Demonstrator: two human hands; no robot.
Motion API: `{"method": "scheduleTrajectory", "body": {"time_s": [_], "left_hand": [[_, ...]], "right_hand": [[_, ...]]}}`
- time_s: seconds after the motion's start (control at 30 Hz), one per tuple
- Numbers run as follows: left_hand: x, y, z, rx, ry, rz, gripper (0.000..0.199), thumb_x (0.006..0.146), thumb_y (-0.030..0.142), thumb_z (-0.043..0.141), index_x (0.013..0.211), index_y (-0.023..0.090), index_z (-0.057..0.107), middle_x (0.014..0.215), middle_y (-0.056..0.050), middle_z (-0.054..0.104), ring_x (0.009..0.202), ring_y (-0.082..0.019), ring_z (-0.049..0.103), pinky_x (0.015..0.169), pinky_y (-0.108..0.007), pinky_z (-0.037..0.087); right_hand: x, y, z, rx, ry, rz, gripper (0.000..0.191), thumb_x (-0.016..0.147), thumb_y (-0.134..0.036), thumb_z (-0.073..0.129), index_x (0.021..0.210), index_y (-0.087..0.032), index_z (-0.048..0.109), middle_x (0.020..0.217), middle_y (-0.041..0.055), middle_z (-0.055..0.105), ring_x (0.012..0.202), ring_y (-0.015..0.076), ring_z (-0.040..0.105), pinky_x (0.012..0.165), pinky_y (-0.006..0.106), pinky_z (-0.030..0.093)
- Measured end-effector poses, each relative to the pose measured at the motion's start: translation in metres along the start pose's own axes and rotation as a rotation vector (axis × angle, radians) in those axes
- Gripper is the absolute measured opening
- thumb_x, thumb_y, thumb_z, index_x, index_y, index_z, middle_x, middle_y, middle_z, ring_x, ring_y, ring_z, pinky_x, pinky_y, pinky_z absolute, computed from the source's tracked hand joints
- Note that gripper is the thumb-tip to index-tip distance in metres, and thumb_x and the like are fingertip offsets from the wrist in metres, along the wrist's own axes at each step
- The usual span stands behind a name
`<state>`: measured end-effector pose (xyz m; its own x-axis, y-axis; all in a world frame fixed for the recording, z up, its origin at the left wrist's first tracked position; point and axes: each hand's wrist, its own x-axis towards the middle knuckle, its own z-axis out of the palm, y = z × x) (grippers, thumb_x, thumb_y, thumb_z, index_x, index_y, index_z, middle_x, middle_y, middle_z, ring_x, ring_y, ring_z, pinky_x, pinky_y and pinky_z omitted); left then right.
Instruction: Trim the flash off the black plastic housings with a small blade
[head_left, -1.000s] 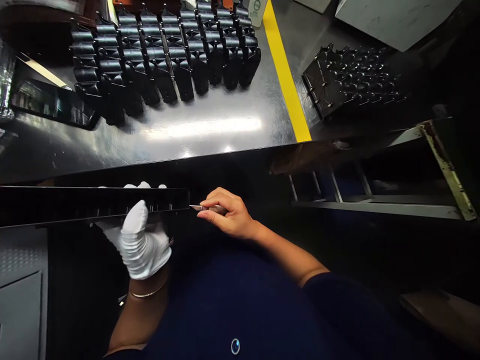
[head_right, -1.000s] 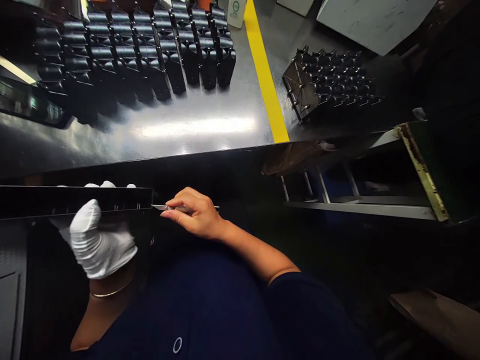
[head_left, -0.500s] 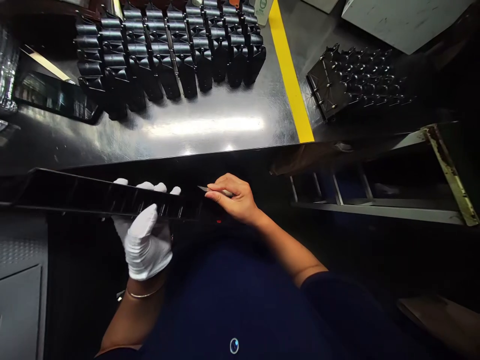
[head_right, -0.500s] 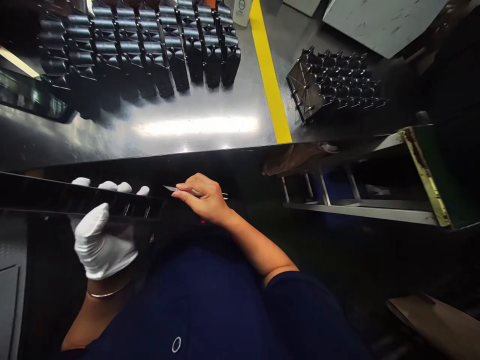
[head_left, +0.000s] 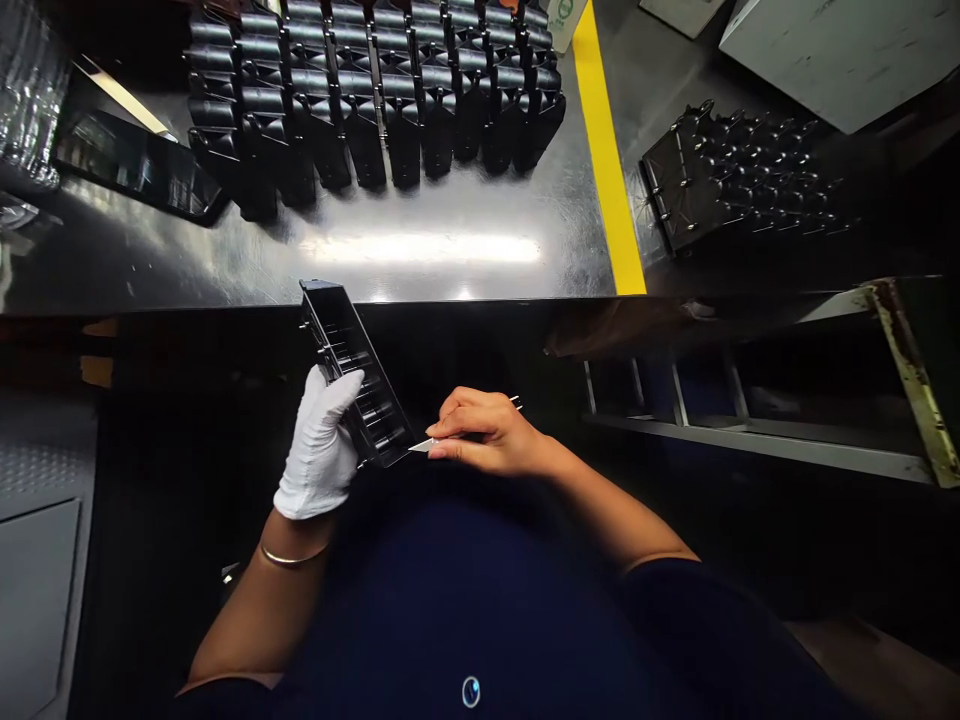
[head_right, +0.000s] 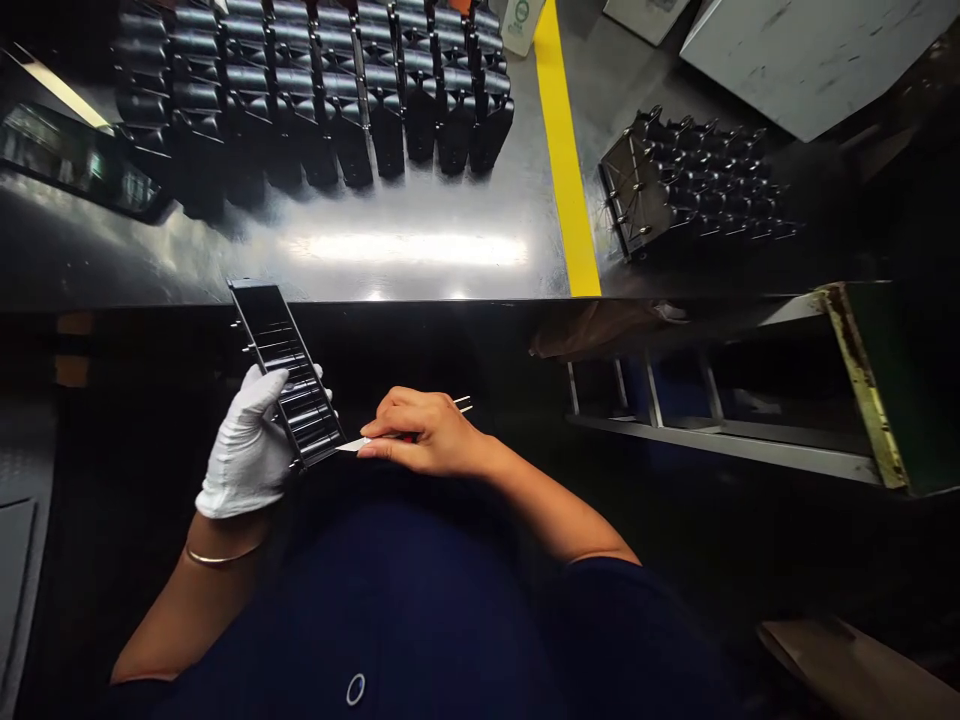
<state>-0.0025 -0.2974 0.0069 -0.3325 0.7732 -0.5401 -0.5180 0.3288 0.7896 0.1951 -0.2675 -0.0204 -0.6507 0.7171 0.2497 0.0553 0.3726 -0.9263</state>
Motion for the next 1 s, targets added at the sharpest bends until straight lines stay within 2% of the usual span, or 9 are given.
{"method": "scheduleTrajectory", "body": {"time_s": [0.17, 0.4, 0.5, 0.57, 0.63, 0.73, 0.9, 1.0], "left_hand": [[-0.006, -0.001, -0.005, 0.165, -0.184, 0.014, 0.036, 0.074, 0.036, 0.079, 0.104, 0.021, 0.065, 0.092, 0.002, 0.063, 0.079, -0.013, 0.059, 0.071, -0.024, 0.051], [-0.019, 0.002, -0.002, 0.247, -0.399, -0.055, 0.047, 0.075, 0.039, 0.078, 0.116, 0.021, 0.064, 0.108, -0.006, 0.068, 0.09, -0.022, 0.066, 0.077, -0.032, 0.056], [-0.02, 0.005, -0.008, 0.294, -0.442, -0.087, 0.053, 0.073, 0.04, 0.08, 0.121, 0.021, 0.065, 0.102, -0.007, 0.069, 0.084, -0.023, 0.066, 0.074, -0.034, 0.057], [-0.018, 0.007, -0.017, 0.293, -0.49, -0.151, 0.051, 0.073, 0.042, 0.079, 0.119, 0.022, 0.068, 0.093, -0.008, 0.069, 0.073, -0.021, 0.064, 0.066, -0.034, 0.057], [-0.016, 0.009, -0.025, 0.253, -0.551, -0.242, 0.046, 0.073, 0.044, 0.078, 0.114, 0.023, 0.07, 0.086, -0.009, 0.069, 0.063, -0.019, 0.06, 0.055, -0.032, 0.055], [-0.015, 0.014, -0.034, 0.173, -0.596, -0.396, 0.045, 0.07, 0.047, 0.08, 0.11, 0.026, 0.072, 0.089, -0.01, 0.069, 0.06, -0.018, 0.06, 0.049, -0.028, 0.052], [-0.017, 0.019, -0.043, 0.143, -0.584, -0.531, 0.064, 0.069, 0.045, 0.082, 0.128, 0.031, 0.063, 0.104, -0.011, 0.07, 0.065, -0.018, 0.063, 0.05, -0.027, 0.054], [-0.014, 0.019, -0.048, 0.155, -0.666, -0.555, 0.07, 0.072, 0.045, 0.079, 0.137, 0.032, 0.056, 0.105, -0.009, 0.07, 0.067, -0.017, 0.063, 0.052, -0.026, 0.054]], "right_hand": [[0.009, 0.009, -0.003, 0.005, 0.029, 0.025, 0.017, 0.087, -0.035, 0.073, 0.09, -0.019, 0.076, 0.082, 0.0042, 0.064, 0.07, 0.0121, 0.062, 0.061, 0.025, 0.052], [0.04, 0.024, -0.022, -0.06, 0.193, 0.058, 0.026, 0.085, -0.048, 0.07, 0.081, -0.023, 0.075, 0.077, 0.003, 0.065, 0.071, 0.0143, 0.06, 0.069, 0.031, 0.053], [0.051, 0.028, -0.035, -0.082, 0.308, 0.063, 0.03, 0.084, -0.052, 0.07, 0.077, -0.023, 0.074, 0.077, 0.0031, 0.066, 0.074, 0.016, 0.061, 0.075, 0.034, 0.052], [0.054, 0.025, -0.045, -0.121, 0.333, 0.06, 0.028, 0.084, -0.05, 0.071, 0.077, -0.023, 0.074, 0.079, 0.0032, 0.067, 0.076, 0.0164, 0.062, 0.077, 0.035, 0.052], [0.052, 0.016, -0.053, -0.154, 0.265, 0.048, 0.023, 0.084, -0.045, 0.071, 0.08, -0.023, 0.075, 0.08, 0.003, 0.067, 0.076, 0.0159, 0.063, 0.075, 0.033, 0.052], [0.048, 0.0, -0.064, -0.195, 0.085, 0.003, 0.018, 0.087, -0.039, 0.07, 0.086, -0.022, 0.076, 0.083, 0.0033, 0.065, 0.074, 0.0142, 0.062, 0.07, 0.03, 0.05], [0.048, -0.017, -0.082, -0.317, -0.169, -0.049, 0.022, 0.091, -0.039, 0.065, 0.088, -0.02, 0.075, 0.084, 0.0027, 0.064, 0.076, 0.0125, 0.062, 0.068, 0.026, 0.047], [0.05, -0.02, -0.09, -0.378, -0.244, -0.092, 0.026, 0.093, -0.04, 0.064, 0.089, -0.016, 0.074, 0.084, 0.0023, 0.063, 0.072, 0.01, 0.059, 0.065, 0.023, 0.044]]}}
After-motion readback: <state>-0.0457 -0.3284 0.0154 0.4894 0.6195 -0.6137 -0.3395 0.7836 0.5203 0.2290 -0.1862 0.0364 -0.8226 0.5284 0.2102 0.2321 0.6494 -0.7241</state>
